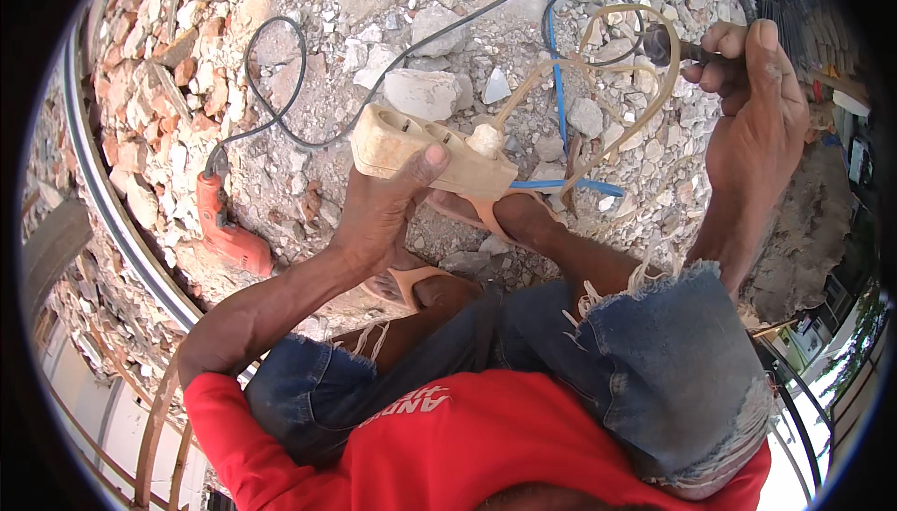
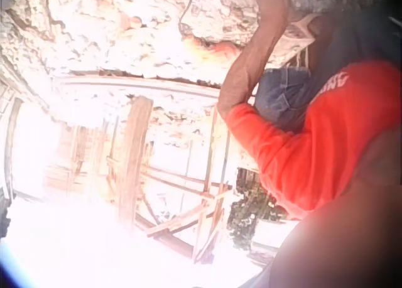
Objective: The person uses a corded drill to make holes in a long curved metal strip. They repeatedly position the strip, drill holes, and retrieve fasteners from a bucket. The strip is handled one at a time and placed back on the ground after drilling.
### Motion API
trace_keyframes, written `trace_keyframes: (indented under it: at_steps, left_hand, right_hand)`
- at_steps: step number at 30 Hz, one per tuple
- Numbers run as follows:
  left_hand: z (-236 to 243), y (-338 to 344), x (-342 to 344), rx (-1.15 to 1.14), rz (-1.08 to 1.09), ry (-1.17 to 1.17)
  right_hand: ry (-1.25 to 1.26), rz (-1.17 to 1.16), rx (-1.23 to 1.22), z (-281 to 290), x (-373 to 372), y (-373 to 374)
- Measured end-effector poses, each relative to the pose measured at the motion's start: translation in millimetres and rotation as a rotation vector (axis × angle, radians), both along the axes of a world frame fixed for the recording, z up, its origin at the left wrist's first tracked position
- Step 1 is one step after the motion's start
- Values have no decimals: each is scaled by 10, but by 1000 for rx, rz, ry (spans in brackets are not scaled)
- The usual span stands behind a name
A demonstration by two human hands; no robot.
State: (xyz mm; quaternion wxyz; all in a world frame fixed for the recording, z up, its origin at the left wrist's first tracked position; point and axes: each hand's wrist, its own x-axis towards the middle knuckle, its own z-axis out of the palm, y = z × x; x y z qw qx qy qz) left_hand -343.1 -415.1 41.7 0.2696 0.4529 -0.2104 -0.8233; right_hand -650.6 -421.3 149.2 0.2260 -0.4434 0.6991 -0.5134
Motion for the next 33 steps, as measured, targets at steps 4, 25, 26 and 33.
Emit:
trace_keyframes:
  at_steps: [4,25,26,33]
  left_hand:
    - [-205,7,-254,383,21,35]
    - [-176,-158,-1219,-737,-1140,60]
    - [-260,-184,-987,-791,-1071,105]
    - [-569,184,1359,-1229,-600,-824]
  right_hand:
    - [1386,168,107,273,-572,-487]
    - [-193,804,-287,717,20,-701]
    - [-204,796,-336,679,7,-692]
    - [64,172,152,-96,-90,-870]
